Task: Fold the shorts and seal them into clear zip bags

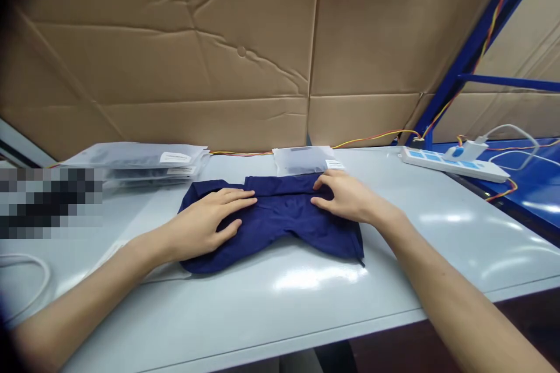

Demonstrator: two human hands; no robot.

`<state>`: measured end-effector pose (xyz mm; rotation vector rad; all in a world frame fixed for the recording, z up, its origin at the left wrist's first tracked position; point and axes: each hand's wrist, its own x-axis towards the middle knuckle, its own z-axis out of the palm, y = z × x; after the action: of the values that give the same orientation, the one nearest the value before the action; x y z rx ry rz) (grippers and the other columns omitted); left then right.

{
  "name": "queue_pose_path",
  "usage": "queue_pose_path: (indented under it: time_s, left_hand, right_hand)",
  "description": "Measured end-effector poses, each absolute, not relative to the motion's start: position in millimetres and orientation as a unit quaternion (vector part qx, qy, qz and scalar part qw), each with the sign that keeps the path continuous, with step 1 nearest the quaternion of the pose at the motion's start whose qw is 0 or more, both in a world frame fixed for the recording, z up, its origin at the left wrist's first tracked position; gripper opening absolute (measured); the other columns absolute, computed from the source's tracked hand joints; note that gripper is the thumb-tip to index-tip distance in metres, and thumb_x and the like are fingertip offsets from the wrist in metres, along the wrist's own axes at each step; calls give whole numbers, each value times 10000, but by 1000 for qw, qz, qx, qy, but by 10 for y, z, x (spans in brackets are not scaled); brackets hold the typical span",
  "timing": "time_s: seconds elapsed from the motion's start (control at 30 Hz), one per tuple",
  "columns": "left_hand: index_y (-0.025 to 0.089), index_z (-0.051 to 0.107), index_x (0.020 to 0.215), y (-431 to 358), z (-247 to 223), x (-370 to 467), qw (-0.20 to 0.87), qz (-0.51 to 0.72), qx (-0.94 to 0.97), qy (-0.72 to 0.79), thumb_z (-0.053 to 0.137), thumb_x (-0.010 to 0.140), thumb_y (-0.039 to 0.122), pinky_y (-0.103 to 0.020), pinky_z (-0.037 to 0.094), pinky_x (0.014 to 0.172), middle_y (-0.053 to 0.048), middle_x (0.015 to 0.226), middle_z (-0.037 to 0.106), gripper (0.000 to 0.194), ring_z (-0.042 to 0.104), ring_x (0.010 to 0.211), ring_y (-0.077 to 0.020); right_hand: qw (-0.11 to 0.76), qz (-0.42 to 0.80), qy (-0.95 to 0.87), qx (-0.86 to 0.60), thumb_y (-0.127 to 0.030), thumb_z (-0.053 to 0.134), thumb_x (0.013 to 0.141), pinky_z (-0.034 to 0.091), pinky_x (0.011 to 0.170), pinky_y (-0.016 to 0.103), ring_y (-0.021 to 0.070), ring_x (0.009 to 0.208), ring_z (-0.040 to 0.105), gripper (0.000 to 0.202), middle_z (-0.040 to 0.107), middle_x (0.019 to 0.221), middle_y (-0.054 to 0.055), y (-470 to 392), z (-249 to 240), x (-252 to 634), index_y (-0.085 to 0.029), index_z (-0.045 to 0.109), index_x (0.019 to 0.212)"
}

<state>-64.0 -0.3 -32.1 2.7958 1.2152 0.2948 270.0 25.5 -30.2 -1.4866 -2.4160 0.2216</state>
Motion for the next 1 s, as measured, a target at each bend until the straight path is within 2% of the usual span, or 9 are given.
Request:
queue_pose_path:
  time_s: [0.17,0.33,0.57,0.67,0.83,1.0]
  left_hand:
    - [234,641,1365,17,-335,-623,36,94,906,411,472,1003,332,-460,428,1147,-61,1471,608,411,548,1348,-273]
    - [204,677,1263,5,-291,-605,26,104,905,412,462,1025,315,-437,496,1026,-75,1284,701,338,622,1181,-264]
    - [210,695,1168,-59,-239,-587,20,124,904,409,477,1023,275,-386,499,937,-39,1088,742,271,625,1042,-237]
    - [205,694,1173,-44,-263,-589,15,135,905,403,465,1027,263,-390,498,940,-40,1100,738,277,612,1039,-236]
    - [198,669,1253,30,-340,-628,-12,135,902,410,446,1028,234,-435,485,992,-61,1233,706,319,587,1113,-259]
    - [212,676,1239,88,-381,-648,-29,122,896,426,477,1022,244,-443,484,980,-52,1236,714,297,592,1112,-266]
  right_hand:
    - [149,81,-841,-513,-414,640,865,507,914,420,284,1033,649,254,705,1102,83,276,-319,2725,-238,699,1038]
    - [146,81,-855,-490,-292,612,859,506,880,406,261,967,648,148,700,1046,83,324,-347,2742,-226,694,963]
    - [159,92,-861,-475,-202,578,825,496,824,372,242,894,655,90,724,952,55,302,-326,2701,-234,660,843]
    - [159,99,-849,-495,-183,570,802,489,785,352,229,860,656,97,730,925,43,266,-285,2666,-234,648,829]
    - [172,101,-830,-521,-193,559,808,478,734,336,217,811,660,73,733,875,39,232,-245,2635,-231,621,802]
    - [193,107,-818,-531,-212,553,824,478,716,335,217,796,663,53,730,866,38,236,-264,2633,-234,601,818]
